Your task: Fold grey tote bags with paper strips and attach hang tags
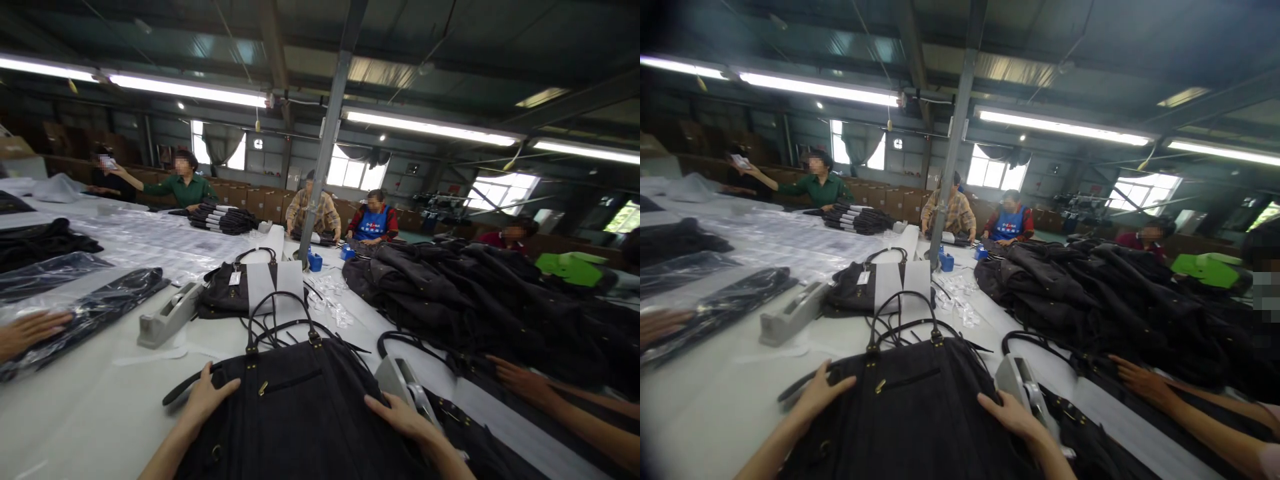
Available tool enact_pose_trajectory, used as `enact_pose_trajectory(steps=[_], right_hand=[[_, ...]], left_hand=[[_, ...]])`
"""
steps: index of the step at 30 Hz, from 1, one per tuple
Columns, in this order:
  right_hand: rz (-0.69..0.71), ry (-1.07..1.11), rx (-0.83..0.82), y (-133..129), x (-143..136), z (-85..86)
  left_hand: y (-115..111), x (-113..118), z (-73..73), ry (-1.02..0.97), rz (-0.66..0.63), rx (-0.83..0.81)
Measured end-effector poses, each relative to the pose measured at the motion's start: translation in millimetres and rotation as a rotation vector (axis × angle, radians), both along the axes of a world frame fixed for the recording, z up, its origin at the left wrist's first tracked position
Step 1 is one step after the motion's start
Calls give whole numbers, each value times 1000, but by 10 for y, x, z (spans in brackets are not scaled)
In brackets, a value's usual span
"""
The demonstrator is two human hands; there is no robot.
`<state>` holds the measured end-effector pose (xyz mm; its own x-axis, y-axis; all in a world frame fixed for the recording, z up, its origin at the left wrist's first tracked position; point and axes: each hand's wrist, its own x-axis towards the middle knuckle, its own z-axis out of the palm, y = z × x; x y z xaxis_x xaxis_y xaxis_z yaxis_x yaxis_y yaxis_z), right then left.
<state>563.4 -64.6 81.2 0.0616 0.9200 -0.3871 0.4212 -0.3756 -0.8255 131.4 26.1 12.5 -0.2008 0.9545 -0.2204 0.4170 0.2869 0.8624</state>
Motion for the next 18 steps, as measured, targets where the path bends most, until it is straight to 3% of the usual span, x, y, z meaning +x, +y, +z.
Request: enact_pose_trajectory(steps=[2,4,6,8,10,13,15,16,18], right_hand=[[-19,-108,74,145,-68,-184],[-107,-165,156,219,-73,-403],[-198,-217,206,208,-15,-614],[-256,-259,207,143,67,-774],[-269,-276,189,71,123,-866],[-243,-279,194,18,132,-899],[-241,-283,204,22,113,-890],[-243,-282,202,30,105,-886],[-246,-276,195,44,99,-888]], left_hand=[[55,103,304,-169,-72,6],[94,161,561,-250,-163,197],[141,134,634,-192,-166,364],[191,33,455,-54,-111,349],[227,-97,96,93,-118,226],[242,-241,-390,261,-190,202],[253,-268,-456,389,-233,226],[274,-259,-397,461,-247,239],[374,-202,-147,587,-235,304]])
